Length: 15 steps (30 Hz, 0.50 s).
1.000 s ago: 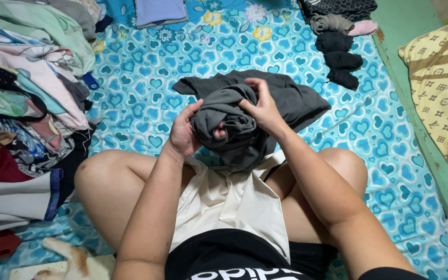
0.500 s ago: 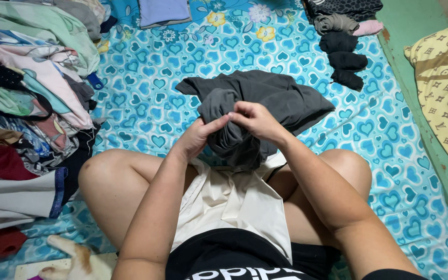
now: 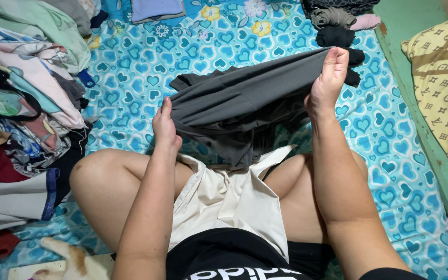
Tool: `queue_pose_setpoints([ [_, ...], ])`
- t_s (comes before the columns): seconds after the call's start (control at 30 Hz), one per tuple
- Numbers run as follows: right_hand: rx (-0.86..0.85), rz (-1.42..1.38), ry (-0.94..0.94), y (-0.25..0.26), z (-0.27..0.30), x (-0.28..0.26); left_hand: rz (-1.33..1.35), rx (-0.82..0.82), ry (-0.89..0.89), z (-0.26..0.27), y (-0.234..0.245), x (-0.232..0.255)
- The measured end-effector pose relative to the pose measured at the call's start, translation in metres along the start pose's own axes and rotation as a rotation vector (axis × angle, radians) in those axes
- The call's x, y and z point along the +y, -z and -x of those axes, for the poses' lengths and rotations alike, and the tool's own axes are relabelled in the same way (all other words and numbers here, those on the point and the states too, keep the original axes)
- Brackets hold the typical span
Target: The person sits cross-legged on a bed and folds a light purple garment, smoothing it out and folding it into a compact rectangle. They then pick up a dark grey t-shirt, unfold it, smooth it flat, and fold it in half lengthwise before folding it again.
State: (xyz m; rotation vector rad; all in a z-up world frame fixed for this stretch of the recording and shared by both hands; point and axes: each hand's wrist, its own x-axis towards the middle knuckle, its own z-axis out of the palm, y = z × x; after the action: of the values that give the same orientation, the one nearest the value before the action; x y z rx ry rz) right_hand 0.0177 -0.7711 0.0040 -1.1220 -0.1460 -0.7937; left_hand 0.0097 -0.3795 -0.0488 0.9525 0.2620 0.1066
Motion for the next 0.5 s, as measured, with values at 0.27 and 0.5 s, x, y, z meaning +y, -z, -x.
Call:
queue_pose_setpoints([
  [0.27, -0.696, 0.750, -0.789, -0.001, 0.029, 0.037, -0.731, 0.056, -0.001, 0.014, 0.034, -0.045],
  [0.5, -0.600, 0.833, -0.766, 0.004, 0.034, 0.073, -0.743, -0.178, 0.425, 0.049, 0.032, -0.045],
])
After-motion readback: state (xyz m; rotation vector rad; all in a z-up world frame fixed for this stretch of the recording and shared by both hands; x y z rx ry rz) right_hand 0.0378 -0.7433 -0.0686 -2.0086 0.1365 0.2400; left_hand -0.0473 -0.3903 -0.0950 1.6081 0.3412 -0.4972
